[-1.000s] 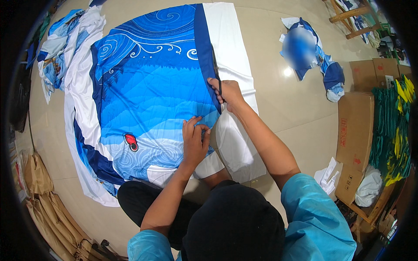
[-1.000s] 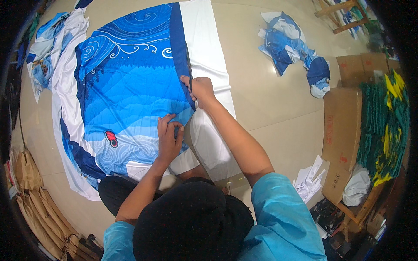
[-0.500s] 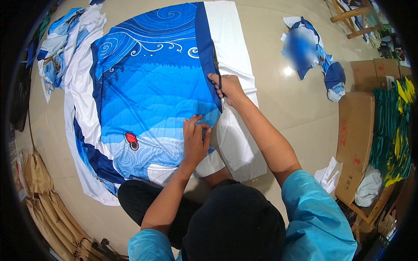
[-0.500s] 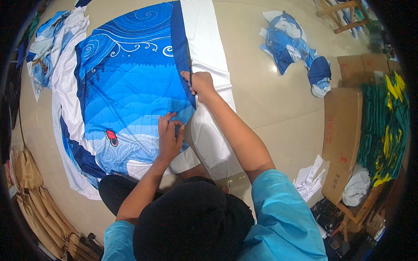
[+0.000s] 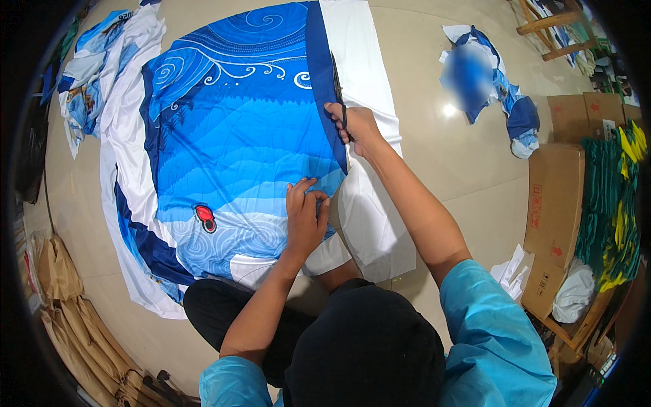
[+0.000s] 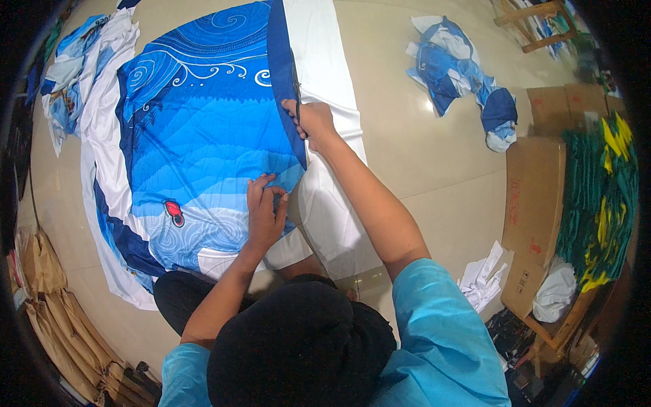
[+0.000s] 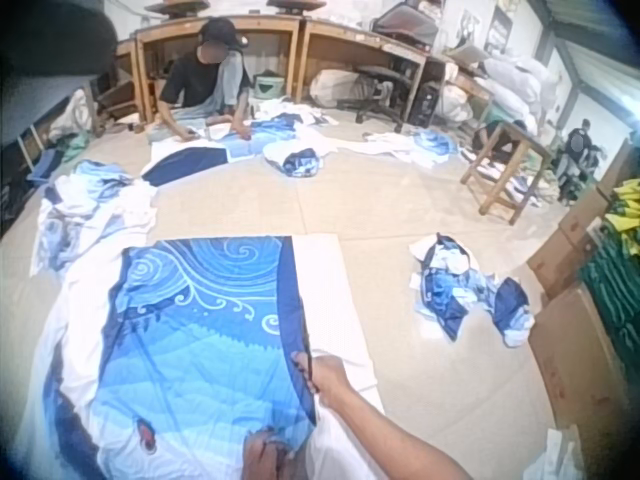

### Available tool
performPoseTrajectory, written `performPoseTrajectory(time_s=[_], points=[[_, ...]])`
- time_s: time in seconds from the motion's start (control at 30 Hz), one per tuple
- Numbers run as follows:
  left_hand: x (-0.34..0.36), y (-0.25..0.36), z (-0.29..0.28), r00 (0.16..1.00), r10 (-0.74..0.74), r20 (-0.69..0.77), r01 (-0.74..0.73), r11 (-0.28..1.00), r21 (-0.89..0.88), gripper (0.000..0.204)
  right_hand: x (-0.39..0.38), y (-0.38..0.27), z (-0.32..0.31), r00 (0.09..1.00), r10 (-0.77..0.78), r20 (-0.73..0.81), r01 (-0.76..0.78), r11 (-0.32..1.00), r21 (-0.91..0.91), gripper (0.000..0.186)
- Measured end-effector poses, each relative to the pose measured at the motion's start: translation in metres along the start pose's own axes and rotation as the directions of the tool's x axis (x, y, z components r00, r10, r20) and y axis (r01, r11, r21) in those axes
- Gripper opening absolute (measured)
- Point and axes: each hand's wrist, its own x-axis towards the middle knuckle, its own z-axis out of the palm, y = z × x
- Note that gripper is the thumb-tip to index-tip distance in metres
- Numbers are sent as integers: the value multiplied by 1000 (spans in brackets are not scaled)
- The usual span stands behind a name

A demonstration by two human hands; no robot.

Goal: The person uses shears to cut through blue and white fabric panels on the floor, then spreads out and cuts along the edges of a larger printed blue garment.

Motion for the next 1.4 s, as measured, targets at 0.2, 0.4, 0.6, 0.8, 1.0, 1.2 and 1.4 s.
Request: performPoseTrajectory(time_s=[0.2, 0.4, 0.6, 0.8, 1.0, 1.2, 1.4], points=[[1, 2, 0, 1000, -12, 15, 12, 1000, -1, 11, 7, 7, -2, 999, -23, 31, 23, 1000, -6, 35], [1, 0, -1, 1000, -12, 20, 12, 1000, 6, 11, 5, -1, 1, 999, -25, 21, 25, 1000, 9, 37], [0, 0, 0, 1000, -13, 18, 13, 1000, 7, 10, 14, -7, 1, 1000, -5, 2, 5, 1000, -1, 37], [0, 0, 0, 1000, -12, 11, 12, 1000, 7, 10, 19, -3, 0, 1000, -15, 24, 15, 1000, 0, 34], [0, -1, 0, 1000, -5, 3, 5, 1000, 12, 11, 16, -15, 3, 1000, -13, 3, 13, 1000, -2, 35], [0, 0, -1, 1000, -3, 2, 3, 1000, 7, 11, 27, -17, 3, 1000, -9, 7, 9, 1000, -8, 33], [0, -1, 0, 1000, -10, 3, 10, 1000, 9, 12, 30, -14, 4, 999, -30, 17, 30, 999, -14, 33]])
